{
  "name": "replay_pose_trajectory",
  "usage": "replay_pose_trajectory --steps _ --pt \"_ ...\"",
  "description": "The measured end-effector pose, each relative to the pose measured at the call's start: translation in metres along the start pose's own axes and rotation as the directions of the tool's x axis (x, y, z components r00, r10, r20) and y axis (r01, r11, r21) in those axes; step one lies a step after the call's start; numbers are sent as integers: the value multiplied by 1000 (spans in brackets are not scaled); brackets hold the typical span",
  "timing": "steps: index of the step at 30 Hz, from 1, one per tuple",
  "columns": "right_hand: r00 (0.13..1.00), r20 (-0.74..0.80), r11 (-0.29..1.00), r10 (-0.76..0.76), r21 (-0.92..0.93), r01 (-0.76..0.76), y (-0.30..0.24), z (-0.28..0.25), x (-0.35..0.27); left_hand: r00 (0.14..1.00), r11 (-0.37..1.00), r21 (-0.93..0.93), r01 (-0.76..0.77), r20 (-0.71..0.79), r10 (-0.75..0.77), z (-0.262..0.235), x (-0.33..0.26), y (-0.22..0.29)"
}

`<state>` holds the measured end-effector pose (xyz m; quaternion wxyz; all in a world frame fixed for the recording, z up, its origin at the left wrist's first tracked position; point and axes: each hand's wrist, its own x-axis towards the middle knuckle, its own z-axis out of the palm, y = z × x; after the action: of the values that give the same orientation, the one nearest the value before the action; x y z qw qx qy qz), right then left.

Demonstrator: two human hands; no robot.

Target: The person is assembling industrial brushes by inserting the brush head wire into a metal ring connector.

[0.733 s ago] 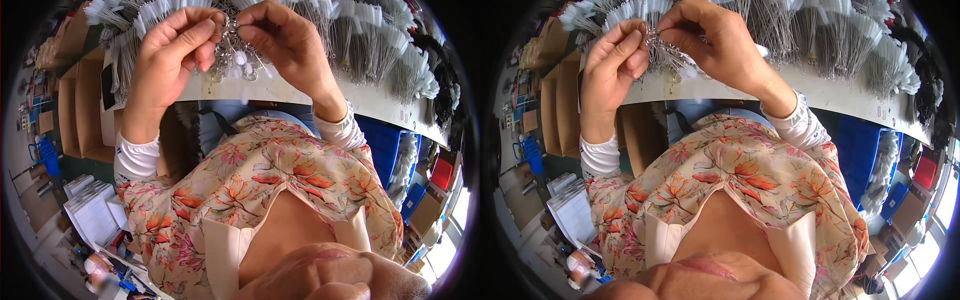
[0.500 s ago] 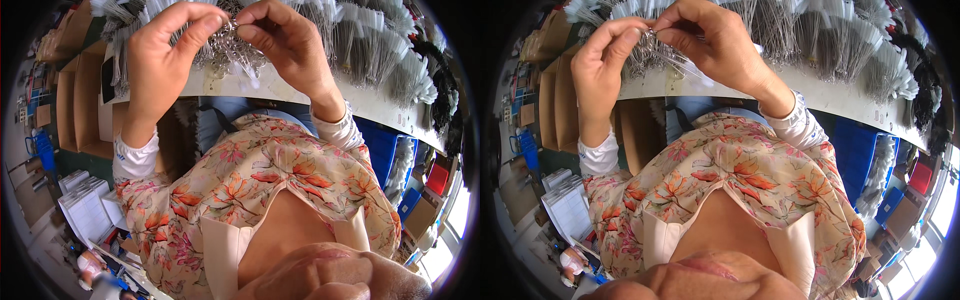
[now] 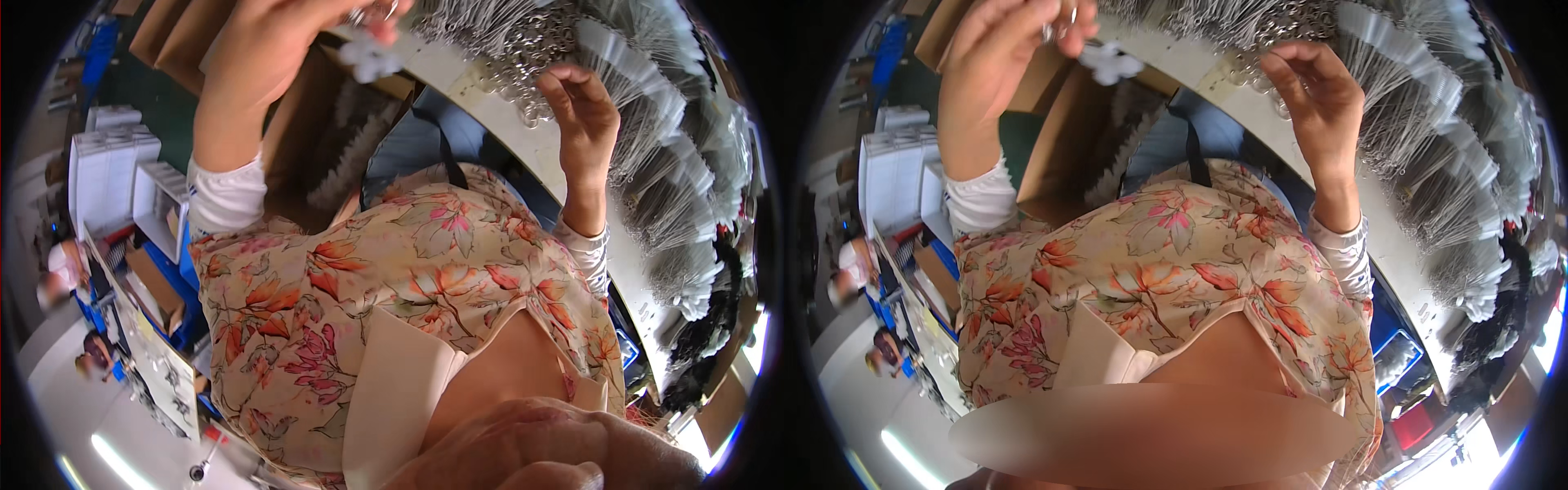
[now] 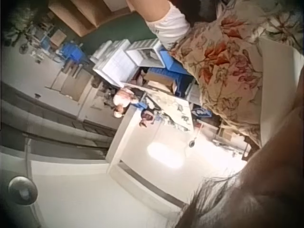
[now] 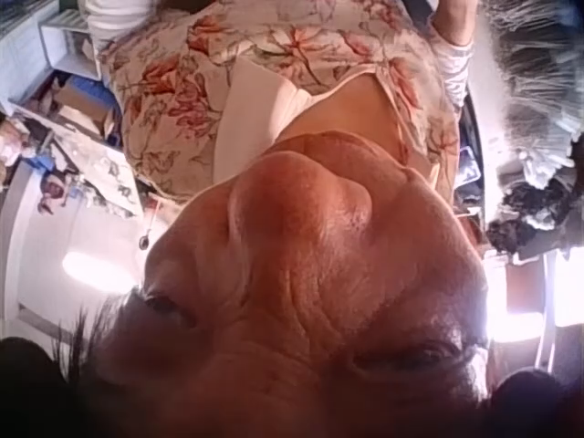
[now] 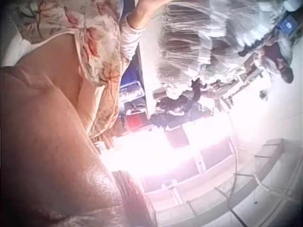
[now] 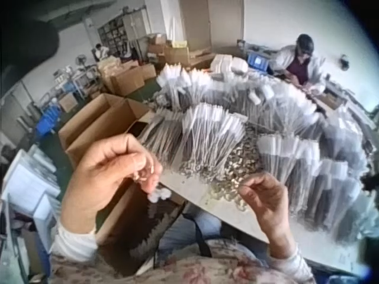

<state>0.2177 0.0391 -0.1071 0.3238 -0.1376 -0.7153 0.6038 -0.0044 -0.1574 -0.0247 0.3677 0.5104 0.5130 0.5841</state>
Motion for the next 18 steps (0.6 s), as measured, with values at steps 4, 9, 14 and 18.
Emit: replay_pose_trajectory --steps 4,9,14,18 --pt "983 33 983 180 -52 -178 34 -2 -21 934 929 164 331 -194 -299 -1 -61 -96" --pt "933 76 934 352 -101 -344 47 7 -39 841 625 588 514 -199 -504 5 -106 -291" --pt "901 87 900 425 -150 -410 49 13 -38 865 485 757 437 -205 -458 -19 -99 -385" --pt "885 67 877 461 -189 -443 50 25 -30 884 478 744 466 -416 -215 -22 -124 -425"
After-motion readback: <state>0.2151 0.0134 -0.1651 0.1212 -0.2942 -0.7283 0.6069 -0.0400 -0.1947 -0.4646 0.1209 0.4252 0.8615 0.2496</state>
